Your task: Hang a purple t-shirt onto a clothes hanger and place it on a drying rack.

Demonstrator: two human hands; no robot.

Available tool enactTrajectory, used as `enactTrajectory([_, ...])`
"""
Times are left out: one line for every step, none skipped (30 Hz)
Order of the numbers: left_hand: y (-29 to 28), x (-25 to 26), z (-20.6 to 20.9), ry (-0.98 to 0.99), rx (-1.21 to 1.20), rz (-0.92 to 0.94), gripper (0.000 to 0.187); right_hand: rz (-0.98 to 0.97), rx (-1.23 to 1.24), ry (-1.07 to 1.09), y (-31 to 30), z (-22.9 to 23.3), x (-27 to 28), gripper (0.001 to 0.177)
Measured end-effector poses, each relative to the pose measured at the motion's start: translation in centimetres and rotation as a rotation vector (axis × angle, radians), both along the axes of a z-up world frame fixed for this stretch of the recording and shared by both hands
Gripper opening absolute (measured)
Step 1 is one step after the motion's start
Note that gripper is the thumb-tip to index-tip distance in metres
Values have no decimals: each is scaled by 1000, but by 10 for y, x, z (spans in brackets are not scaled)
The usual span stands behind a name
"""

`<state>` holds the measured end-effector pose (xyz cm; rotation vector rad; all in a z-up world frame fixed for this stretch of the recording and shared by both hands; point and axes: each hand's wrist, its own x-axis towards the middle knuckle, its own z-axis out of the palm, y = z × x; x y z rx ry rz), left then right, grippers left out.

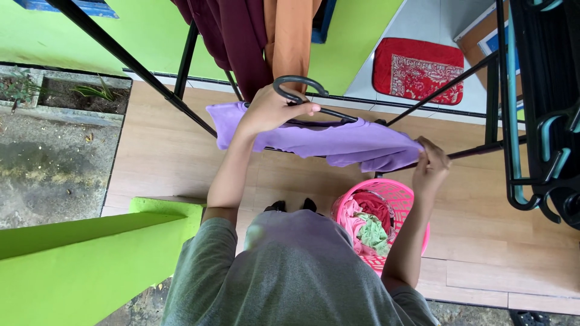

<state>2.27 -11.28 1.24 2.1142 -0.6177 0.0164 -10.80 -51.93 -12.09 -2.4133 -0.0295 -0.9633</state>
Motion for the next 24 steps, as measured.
enactTrajectory([2, -2, 4, -4, -1, 2, 46, 2, -1, -4, 6, 3, 2, 23])
enactTrajectory([4, -4, 7, -3, -47, 11, 49, 50, 35, 24, 12, 5, 4, 24])
enactTrajectory([6, -5, 11, -3, -93, 20, 53, 99, 72, 52, 18, 7, 5, 25])
enactTrajectory([6, -7, 10, -5, -94, 22, 53, 102, 71, 50, 34, 24, 3, 25])
enactTrajectory([5, -9, 9, -40, -93, 5, 51, 166, 55, -9, 49, 41, 1, 30])
enactTrajectory([5, -11, 7, -73, -92, -12, 49, 231, 40, -66, 65, 57, -3, 37])
enactTrajectory([2, -12, 2, -73, -93, -10, 49, 234, 39, -65, 72, 63, -2, 37])
enactTrajectory([-1, -12, -1, -38, 6, -23, 48, 238, 63, -86, 79, 69, -2, 38])
enactTrajectory([-4, -12, -5, -3, 105, -37, 47, 242, 88, -106, 87, 74, -1, 39])
enactTrajectory([-7, -14, -7, -3, 106, -37, 47, 242, 88, -107, 91, 76, 1, 39])
enactTrajectory([-9, -16, -8, 5, 173, -27, 52, 277, -5, -81, 96, 78, 3, 36])
enactTrajectory([-12, -18, -9, 14, 239, -15, 57, 313, -99, -55, 100, 80, 6, 33])
enactTrajectory([-13, -20, -13, 14, 239, -14, 57, 315, -99, -56, 102, 72, 8, 33])
enactTrajectory([-14, -21, -16, -12, 183, -24, 51, 351, 4, 30, 104, 65, 10, 29])
enactTrajectory([-15, -23, -19, -37, 127, -34, 46, 387, 107, 116, 106, 57, 13, 24])
enactTrajectory([-15, -23, -23, -39, 126, -29, 46, 393, 106, 114, 108, 54, 13, 24])
enactTrajectory([-14, -23, -28, -14, 150, -36, 47, 398, 131, 118, 111, 51, 13, 21])
enactTrajectory([-14, -24, -33, 12, 176, -45, 48, 401, 159, 123, 114, 47, 12, 17])
enactTrajectory([-14, -27, -35, 12, 176, -41, 48, 405, 159, 123, 116, 41, 12, 17])
enactTrajectory([-15, -29, -37, 57, 196, -38, 46, 382, 161, 86, 119, 35, 12, 17])
enactTrajectory([-17, -31, -38, 102, 215, -35, 45, 359, 163, 50, 121, 28, 12, 18])
enactTrajectory([-17, -32, -39, 100, 215, -32, 45, 362, 162, 48, 122, 27, 11, 18])
enactTrajectory([-18, -33, -40, 111, 171, -58, 41, 341, 205, 32, 124, 25, 11, 18])
enactTrajectory([-18, -34, -41, 120, 131, -84, 38, 320, 250, 13, 126, 23, 11, 18])
